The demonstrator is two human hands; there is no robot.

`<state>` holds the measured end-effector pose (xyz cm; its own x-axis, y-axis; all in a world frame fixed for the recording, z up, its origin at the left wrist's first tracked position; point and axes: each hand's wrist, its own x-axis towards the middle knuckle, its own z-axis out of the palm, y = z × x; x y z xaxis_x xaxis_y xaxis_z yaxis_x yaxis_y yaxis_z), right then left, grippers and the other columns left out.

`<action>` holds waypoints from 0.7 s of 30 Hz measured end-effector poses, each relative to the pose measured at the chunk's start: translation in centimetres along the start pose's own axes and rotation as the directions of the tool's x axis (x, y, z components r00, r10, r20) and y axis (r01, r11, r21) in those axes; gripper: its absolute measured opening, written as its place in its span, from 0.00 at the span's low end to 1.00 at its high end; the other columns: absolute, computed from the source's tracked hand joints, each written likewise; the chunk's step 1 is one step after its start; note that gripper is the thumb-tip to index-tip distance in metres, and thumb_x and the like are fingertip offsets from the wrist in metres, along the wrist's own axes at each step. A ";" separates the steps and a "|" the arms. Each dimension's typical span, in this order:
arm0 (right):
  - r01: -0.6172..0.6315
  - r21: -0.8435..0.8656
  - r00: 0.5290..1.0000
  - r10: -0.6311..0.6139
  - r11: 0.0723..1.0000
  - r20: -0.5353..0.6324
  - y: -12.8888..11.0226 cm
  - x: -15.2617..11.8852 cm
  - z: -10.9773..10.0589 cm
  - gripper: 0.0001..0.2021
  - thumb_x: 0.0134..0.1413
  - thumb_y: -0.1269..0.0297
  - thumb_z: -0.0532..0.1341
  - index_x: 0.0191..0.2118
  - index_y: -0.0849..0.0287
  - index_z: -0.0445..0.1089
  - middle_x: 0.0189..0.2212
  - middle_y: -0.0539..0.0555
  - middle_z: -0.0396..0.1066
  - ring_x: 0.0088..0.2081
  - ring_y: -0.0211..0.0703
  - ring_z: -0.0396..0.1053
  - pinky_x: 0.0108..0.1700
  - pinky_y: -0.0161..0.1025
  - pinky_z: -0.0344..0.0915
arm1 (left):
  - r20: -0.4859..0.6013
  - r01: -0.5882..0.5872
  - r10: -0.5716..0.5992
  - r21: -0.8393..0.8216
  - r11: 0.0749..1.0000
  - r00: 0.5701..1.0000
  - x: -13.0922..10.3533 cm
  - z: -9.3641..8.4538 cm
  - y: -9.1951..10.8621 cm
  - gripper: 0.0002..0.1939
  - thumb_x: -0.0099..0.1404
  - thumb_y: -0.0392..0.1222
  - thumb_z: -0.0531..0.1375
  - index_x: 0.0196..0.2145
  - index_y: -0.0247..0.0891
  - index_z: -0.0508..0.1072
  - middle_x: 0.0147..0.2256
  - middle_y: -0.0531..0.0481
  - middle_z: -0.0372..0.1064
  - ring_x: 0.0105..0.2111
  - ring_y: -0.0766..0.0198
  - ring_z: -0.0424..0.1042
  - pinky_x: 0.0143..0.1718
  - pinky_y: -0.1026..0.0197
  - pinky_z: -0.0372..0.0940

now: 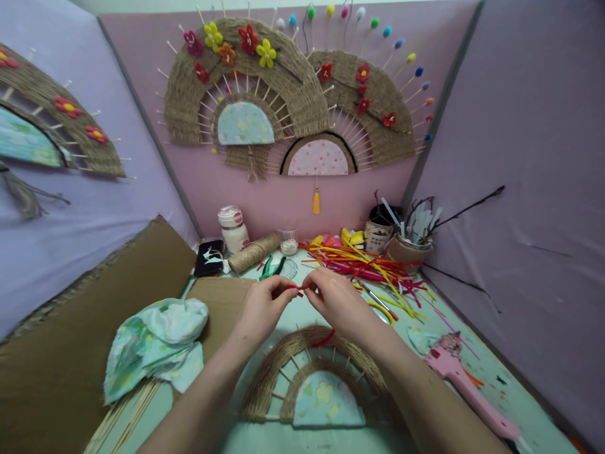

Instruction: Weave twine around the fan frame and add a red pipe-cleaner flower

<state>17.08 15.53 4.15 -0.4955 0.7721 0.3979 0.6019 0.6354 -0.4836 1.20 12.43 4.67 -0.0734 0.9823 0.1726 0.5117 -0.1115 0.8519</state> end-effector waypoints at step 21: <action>-0.146 0.374 0.982 0.181 0.916 -0.060 -1.1 0.1 0.6 0.06 0.52 0.70 0.55 0.27 0.58 0.67 0.24 0.49 0.69 0.28 0.37 0.65 0.32 0.34 0.58 | 0.050 0.033 -0.031 -0.039 0.999 0.998 -0.5 0.6 0.2 0.08 0.52 0.44 0.59 0.25 0.38 0.75 0.24 0.51 0.72 0.26 0.63 0.66 0.28 0.63 0.58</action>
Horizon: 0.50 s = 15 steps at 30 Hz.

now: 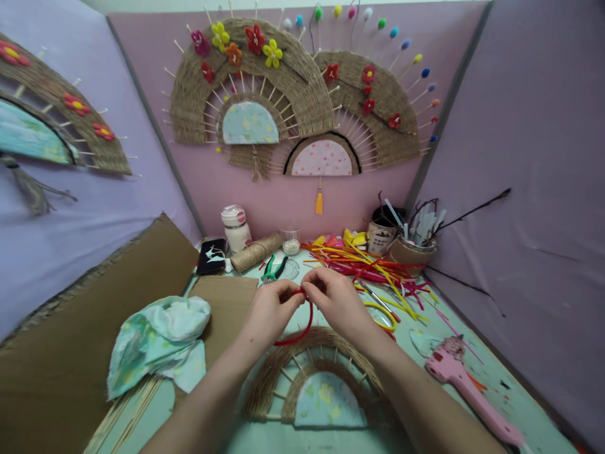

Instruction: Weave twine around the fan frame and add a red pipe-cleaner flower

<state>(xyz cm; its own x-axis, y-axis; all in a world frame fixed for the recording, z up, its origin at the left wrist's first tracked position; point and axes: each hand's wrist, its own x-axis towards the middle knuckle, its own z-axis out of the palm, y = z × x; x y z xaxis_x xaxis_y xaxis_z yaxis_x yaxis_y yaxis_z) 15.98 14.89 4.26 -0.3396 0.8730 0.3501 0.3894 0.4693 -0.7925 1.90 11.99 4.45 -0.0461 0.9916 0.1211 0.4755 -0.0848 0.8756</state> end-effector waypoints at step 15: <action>-0.208 0.518 0.977 0.202 0.830 0.069 0.7 0.6 0.3 0.04 0.48 0.66 0.59 0.28 0.61 0.67 0.22 0.51 0.70 0.25 0.39 0.70 0.31 0.37 0.69 | 0.032 0.099 -0.094 -0.295 0.950 0.995 0.0 0.5 0.0 0.11 0.55 0.46 0.60 0.29 0.34 0.75 0.28 0.46 0.75 0.28 0.63 0.71 0.32 0.61 0.65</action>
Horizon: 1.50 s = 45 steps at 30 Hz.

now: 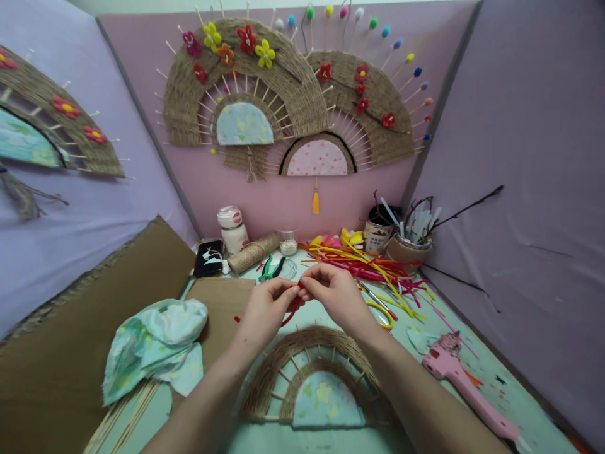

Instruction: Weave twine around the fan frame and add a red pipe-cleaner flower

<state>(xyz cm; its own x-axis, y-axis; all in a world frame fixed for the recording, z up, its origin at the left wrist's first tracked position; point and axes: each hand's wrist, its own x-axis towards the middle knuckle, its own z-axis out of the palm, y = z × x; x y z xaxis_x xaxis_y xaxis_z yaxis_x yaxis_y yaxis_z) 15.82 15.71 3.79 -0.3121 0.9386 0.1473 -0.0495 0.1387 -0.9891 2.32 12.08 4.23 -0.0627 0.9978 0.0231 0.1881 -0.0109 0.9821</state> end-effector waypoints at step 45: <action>0.133 -0.088 0.976 -0.146 0.987 -0.161 0.5 0.1 1.0 0.04 0.48 0.66 0.59 0.29 0.60 0.68 0.25 0.49 0.69 0.28 0.37 0.67 0.32 0.35 0.62 | -0.131 -0.007 -0.029 -0.270 0.963 0.991 -0.1 0.6 -0.3 0.14 0.50 0.42 0.66 0.33 0.31 0.74 0.30 0.46 0.75 0.31 0.63 0.73 0.38 0.61 0.67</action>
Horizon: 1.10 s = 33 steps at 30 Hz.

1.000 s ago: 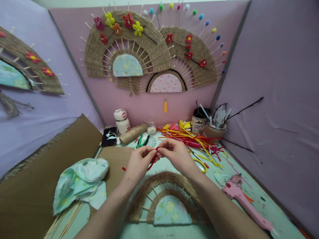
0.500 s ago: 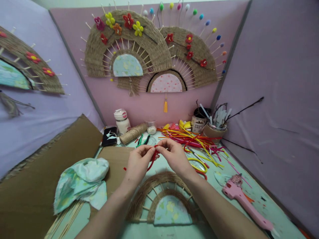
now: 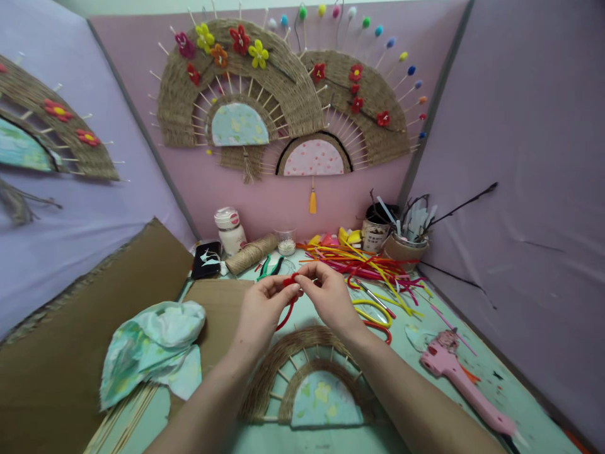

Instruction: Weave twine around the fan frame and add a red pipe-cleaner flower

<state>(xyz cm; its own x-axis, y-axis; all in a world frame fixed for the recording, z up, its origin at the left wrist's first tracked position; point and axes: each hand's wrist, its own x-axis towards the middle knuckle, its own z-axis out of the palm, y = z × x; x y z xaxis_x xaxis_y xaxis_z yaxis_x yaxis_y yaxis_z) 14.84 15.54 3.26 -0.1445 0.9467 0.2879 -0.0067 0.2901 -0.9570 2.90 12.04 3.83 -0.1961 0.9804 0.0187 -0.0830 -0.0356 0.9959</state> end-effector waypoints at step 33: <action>0.138 -0.332 0.927 -0.003 0.933 0.375 -0.3 0.7 -2.6 0.07 0.47 0.73 0.58 0.28 0.59 0.74 0.25 0.49 0.73 0.28 0.37 0.67 0.32 0.34 0.59 | 0.237 -0.273 0.171 0.514 0.813 0.956 -0.3 -0.7 -0.8 0.15 0.60 0.39 0.55 0.46 0.40 0.63 0.29 0.51 0.72 0.31 0.61 0.73 0.35 0.60 0.63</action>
<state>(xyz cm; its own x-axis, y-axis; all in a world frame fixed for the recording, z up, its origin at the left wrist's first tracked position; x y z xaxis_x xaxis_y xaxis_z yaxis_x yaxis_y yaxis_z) 17.32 16.51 3.86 -0.5054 0.8238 0.2567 0.3020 0.4475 -0.8418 2.38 11.69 2.94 0.0303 0.9775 0.2088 0.4878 -0.1967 0.8505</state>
